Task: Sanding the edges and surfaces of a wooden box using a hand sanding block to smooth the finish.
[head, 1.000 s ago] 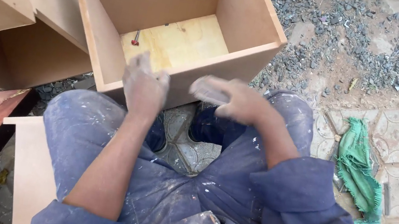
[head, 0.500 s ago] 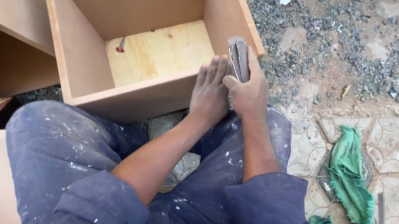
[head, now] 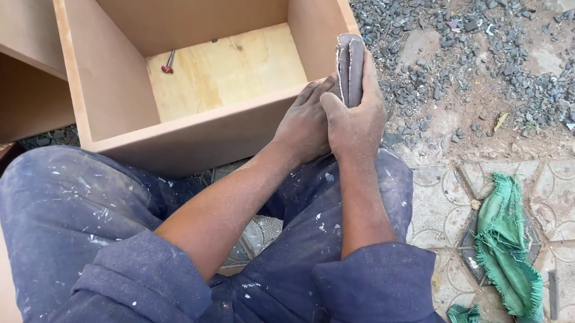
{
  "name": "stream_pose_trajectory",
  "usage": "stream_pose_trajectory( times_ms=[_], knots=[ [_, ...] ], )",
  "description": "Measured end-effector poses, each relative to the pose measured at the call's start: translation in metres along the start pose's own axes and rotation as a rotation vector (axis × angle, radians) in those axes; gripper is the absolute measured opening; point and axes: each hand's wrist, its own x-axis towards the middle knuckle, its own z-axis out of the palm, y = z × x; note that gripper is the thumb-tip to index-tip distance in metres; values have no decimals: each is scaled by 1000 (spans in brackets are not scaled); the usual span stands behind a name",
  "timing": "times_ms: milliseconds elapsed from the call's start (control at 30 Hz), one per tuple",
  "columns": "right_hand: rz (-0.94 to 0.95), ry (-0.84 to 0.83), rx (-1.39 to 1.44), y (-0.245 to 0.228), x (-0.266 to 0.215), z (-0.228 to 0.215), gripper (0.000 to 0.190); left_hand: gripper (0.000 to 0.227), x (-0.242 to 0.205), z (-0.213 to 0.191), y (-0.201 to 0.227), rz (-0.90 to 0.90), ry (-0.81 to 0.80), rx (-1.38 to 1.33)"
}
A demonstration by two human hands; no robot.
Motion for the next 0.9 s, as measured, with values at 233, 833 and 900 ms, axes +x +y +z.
stream_pose_trajectory(
  times_ms=[233,833,900],
  knots=[
    [39,-46,-62,16,5,6,84,57,-56,-50,-5,-147,-57,65],
    [100,30,-60,-12,-4,-22,90,67,-191,-104,-36,-635,270,79],
    [16,85,27,-8,-3,-28,85,88,-181,-97,-41,-661,74,58]
  ],
)
